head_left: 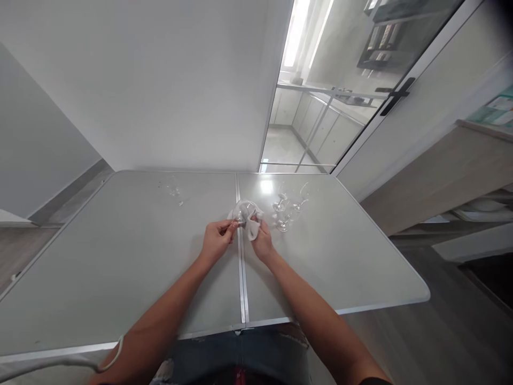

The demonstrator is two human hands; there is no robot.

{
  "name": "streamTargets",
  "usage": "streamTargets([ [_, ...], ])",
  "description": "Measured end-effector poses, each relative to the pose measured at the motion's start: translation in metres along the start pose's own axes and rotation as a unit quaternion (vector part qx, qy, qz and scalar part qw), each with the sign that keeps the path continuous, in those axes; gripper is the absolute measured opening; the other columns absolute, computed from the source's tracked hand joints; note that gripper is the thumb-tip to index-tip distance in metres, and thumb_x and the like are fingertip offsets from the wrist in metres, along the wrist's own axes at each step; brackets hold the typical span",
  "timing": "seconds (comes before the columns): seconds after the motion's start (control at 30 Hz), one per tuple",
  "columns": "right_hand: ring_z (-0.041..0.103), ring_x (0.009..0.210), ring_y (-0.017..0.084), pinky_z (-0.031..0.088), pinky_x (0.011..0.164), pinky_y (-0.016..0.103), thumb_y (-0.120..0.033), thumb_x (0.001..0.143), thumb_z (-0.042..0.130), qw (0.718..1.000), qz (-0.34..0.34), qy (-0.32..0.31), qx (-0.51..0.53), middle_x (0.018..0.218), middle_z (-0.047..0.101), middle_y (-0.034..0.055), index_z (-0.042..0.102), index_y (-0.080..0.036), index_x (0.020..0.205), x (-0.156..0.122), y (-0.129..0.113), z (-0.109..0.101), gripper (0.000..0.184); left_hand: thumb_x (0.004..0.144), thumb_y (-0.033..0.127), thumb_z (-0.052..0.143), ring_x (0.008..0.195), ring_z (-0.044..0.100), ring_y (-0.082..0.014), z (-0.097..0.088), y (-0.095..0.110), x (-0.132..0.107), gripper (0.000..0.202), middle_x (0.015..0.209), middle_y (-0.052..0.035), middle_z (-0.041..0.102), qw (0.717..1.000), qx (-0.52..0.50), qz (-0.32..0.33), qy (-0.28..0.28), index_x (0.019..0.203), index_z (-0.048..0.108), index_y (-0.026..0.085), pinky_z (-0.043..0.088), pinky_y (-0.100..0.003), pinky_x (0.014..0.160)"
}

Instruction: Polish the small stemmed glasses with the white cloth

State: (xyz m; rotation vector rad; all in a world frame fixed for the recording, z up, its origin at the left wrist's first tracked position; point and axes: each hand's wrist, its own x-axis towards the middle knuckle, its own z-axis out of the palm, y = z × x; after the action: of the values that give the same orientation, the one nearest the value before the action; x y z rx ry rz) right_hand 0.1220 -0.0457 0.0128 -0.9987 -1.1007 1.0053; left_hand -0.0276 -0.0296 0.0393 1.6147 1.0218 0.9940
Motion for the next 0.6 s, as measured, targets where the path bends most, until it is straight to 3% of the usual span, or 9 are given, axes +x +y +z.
streamTargets([
  [0.13,0.060,0.084,0.019,0.053,0.081,0.033,-0.060,0.094,0.053,1.000,-0.016,0.024,0.013,0.091,0.064,0.0042,0.058,-0.023,0.107,-0.008,0.003,0.007,0.039,0.090,0.048,0.056,0.053,0.050,-0.0112,0.015,-0.004,-0.001,0.038,0.059,0.0013,0.052,0.996,-0.071,-0.058,-0.016,0.069,0.060,0.017,0.043,-0.022,0.054],
  [0.23,0.062,0.096,0.021,0.051,0.093,0.036,-0.057,0.094,0.057,0.999,-0.030,-0.016,-0.011,0.101,0.067,0.0062,0.059,-0.023,0.111,-0.009,0.006,0.008,0.038,0.090,0.045,0.055,0.057,0.048,-0.0114,0.017,-0.008,0.002,0.035,0.062,0.0020,0.051,0.997,-0.068,-0.034,0.016,0.069,0.056,0.017,0.041,-0.022,0.055],
  [0.33,0.062,0.105,0.024,0.048,0.099,0.038,-0.055,0.091,0.061,0.997,-0.029,-0.060,-0.029,0.106,0.068,0.0077,0.061,-0.022,0.113,-0.006,0.009,0.009,0.040,0.091,0.033,0.051,0.061,0.046,-0.0126,0.012,-0.011,0.004,0.030,0.062,0.0013,0.051,0.998,0.034,0.025,0.056,0.065,0.053,0.018,0.037,-0.023,0.058],
  [0.47,0.062,0.098,0.023,0.050,0.093,0.038,-0.050,0.086,0.069,0.996,-0.033,-0.052,-0.060,0.104,0.069,0.0070,0.063,-0.022,0.112,-0.001,0.011,0.006,0.039,0.084,0.012,0.041,0.067,0.052,-0.0158,0.005,-0.012,0.003,0.025,0.068,-0.0027,0.060,0.978,0.197,0.070,0.008,0.068,0.058,0.018,0.037,-0.026,0.065],
  [0.6,0.061,0.090,0.021,0.051,0.088,0.035,-0.047,0.085,0.070,0.996,-0.032,-0.049,-0.073,0.096,0.069,0.0051,0.065,-0.021,0.104,0.002,0.008,0.002,0.033,0.083,0.010,0.044,0.062,0.052,-0.0174,0.001,-0.010,0.001,0.024,0.067,-0.0052,0.064,0.940,0.334,0.077,-0.005,0.067,0.060,0.019,0.032,-0.029,0.061],
])
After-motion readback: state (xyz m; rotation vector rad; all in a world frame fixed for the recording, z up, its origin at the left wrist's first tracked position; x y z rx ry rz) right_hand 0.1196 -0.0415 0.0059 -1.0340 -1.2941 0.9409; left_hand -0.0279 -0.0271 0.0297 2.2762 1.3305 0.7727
